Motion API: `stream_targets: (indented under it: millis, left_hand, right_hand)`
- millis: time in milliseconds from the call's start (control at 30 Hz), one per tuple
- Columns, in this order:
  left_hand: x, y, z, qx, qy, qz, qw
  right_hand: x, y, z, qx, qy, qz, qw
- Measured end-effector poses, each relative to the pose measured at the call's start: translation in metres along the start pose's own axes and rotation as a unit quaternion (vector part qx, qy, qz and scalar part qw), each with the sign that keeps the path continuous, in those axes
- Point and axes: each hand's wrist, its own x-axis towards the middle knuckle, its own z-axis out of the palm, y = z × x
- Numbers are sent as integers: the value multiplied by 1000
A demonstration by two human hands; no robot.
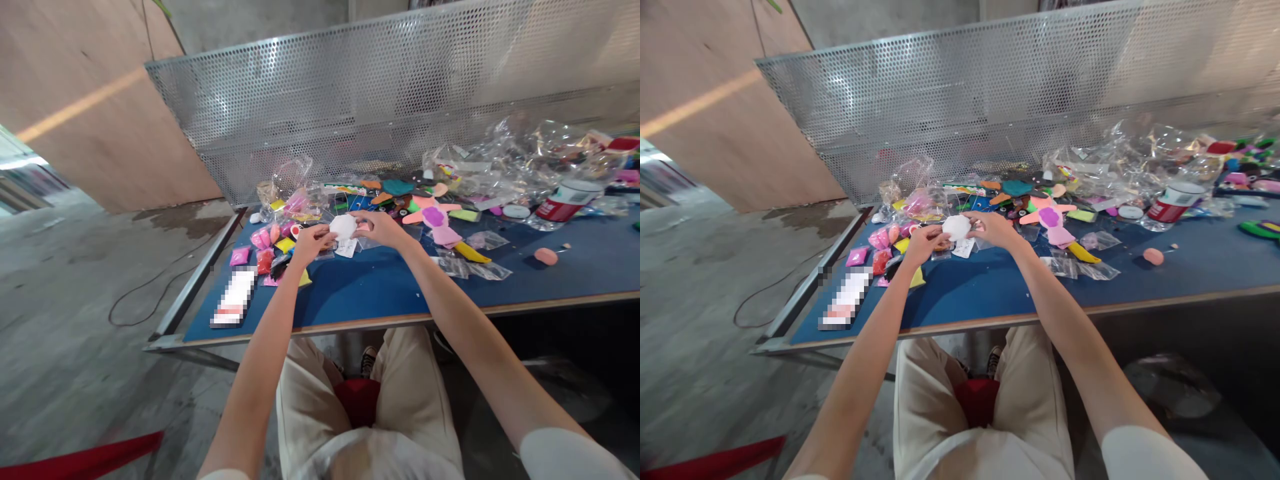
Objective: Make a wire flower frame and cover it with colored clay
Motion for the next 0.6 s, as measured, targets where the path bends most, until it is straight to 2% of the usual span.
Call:
stream_targets:
  millis: [133,333,467,533,600]
  left_hand:
    - [-2,4,-1,-6,-21,1,1000]
    - [1,1,-4,-21,23,-14,999]
    - [4,-4,-4,7,41,-1,999]
    - [4,-5,-3,31,86,26,995]
    - [3,-4,-4,60,175,70,980]
  right_hand:
    - [0,1,-2,-7,-8,12,1000]
    - [1,0,0,-15,-12,1,1000]
    - [0,-2,0,-23,-16,6,1000]
    - [0,-1,2,-32,-6,16,999]
    - [1,1,4,-48,21,34,998]
